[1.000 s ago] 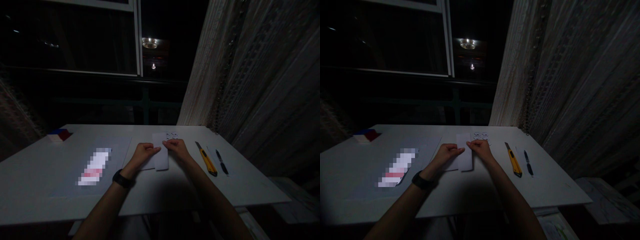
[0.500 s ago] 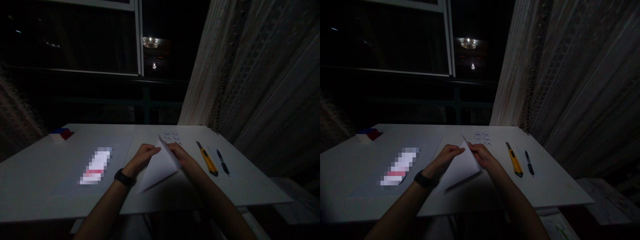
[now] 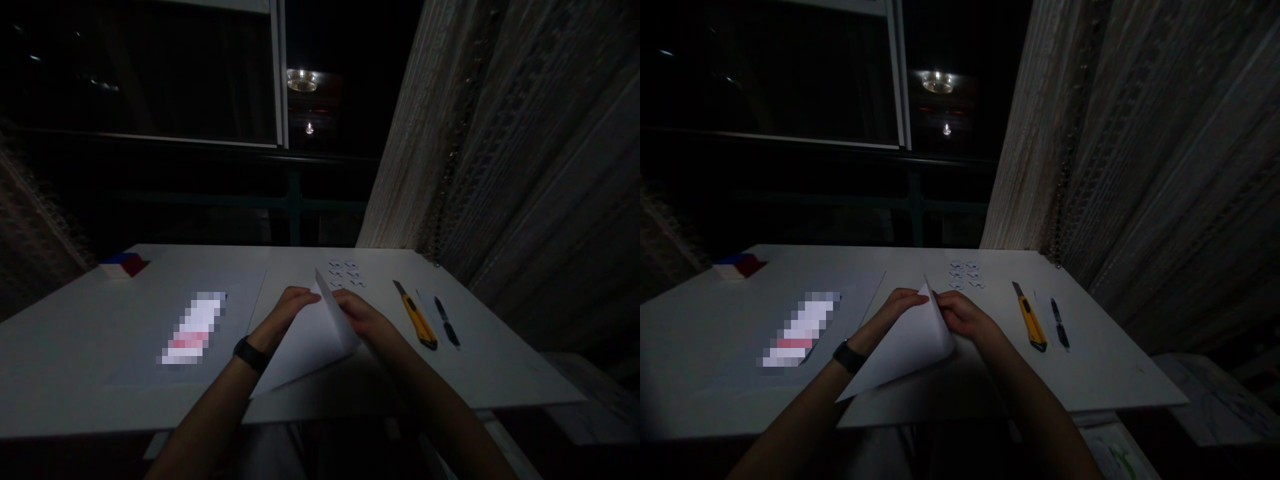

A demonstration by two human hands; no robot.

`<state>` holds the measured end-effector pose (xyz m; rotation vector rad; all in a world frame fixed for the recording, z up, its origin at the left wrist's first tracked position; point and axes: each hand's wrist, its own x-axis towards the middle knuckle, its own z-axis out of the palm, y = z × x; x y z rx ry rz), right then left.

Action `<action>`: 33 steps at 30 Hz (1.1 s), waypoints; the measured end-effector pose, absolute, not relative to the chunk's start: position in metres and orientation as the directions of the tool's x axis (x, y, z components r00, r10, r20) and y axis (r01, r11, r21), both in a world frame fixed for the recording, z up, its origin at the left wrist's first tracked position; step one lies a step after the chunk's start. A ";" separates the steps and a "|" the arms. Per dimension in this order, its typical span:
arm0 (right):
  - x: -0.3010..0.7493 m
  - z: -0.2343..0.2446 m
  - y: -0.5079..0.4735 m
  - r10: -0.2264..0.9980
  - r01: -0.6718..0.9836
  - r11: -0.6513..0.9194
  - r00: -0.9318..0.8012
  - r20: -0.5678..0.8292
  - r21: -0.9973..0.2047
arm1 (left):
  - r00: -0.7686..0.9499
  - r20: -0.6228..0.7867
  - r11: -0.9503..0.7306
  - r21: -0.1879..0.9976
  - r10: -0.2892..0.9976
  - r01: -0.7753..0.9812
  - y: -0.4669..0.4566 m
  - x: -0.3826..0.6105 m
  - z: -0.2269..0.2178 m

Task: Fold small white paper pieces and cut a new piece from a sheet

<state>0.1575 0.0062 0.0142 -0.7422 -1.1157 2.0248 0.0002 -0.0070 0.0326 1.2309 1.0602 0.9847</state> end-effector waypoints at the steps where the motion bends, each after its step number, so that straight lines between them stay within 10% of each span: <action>1: 0.158 0.013 0.007 0.789 -0.290 -0.381 -0.596 -0.146 -0.878 | 0.226 -0.085 0.092 0.995 0.970 -0.023 -0.007 0.000 0.034; 33: 0.155 0.024 -0.003 0.805 -0.297 -0.362 -0.578 -0.135 -0.884 | 0.136 -0.072 0.088 0.990 0.988 -0.113 -0.002 0.005 0.028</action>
